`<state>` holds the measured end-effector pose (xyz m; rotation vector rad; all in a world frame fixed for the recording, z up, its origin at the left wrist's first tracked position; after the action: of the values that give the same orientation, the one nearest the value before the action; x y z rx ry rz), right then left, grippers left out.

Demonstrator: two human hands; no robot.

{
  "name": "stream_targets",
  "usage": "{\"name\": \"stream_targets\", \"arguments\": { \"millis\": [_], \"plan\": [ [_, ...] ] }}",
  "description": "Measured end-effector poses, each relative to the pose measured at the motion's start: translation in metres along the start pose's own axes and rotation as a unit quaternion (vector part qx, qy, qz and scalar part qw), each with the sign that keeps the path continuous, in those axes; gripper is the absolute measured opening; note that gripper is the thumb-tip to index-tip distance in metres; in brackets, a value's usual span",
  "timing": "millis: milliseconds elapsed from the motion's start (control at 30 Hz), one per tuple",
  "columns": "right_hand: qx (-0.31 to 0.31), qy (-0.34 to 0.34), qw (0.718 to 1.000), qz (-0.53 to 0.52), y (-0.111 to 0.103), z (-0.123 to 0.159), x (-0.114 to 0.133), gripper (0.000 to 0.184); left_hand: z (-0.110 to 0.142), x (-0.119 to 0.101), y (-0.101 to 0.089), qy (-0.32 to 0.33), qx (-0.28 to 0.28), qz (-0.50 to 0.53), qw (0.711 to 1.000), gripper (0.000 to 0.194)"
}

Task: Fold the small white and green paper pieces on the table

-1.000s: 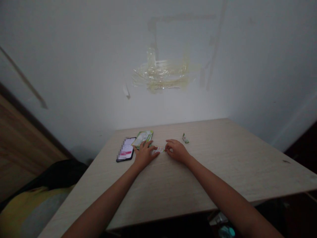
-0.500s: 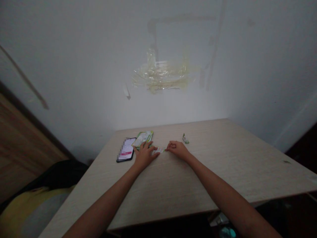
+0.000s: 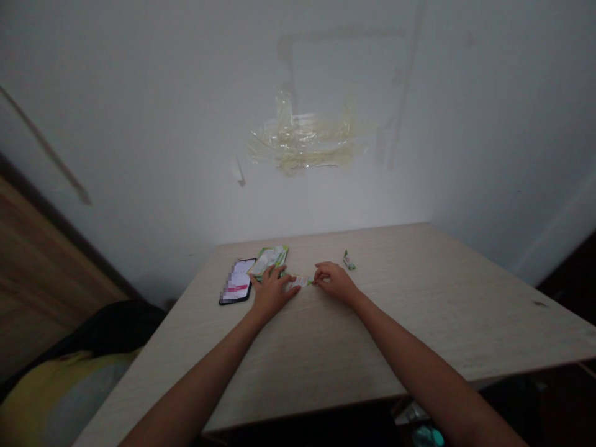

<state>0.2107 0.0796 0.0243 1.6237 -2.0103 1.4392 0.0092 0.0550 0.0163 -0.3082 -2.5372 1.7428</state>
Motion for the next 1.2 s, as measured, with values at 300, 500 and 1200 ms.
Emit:
{"name": "stream_targets", "arguments": {
  "millis": [300, 500, 1200],
  "plan": [
    [-0.006, -0.077, 0.993, 0.091, 0.007, 0.005, 0.012, 0.013, -0.001, 0.000, 0.000, 0.007, -0.002, -0.006, 1.000, 0.030],
    [0.004, -0.116, 0.986, 0.118, 0.013, 0.007, 0.017, 0.012, 0.000, -0.002, -0.001, 0.008, 0.005, -0.007, 1.000, 0.029],
    [-0.002, -0.083, 0.987, 0.137, 0.013, 0.003, 0.015, 0.011, 0.000, -0.002, -0.003, 0.002, 0.017, 0.003, 1.000, 0.032]
  ]
}}
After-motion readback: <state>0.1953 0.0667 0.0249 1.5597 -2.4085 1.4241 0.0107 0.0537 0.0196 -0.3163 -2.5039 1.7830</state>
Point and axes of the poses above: each hand's wrist, its own z-axis away from the middle knuckle, its own y-axis out of the palm, x = y × z, the point moved 5 cm from there along -z, towards the middle knuckle, and after that the axes turned 7 degrees about -z, right-handed, at the moved point
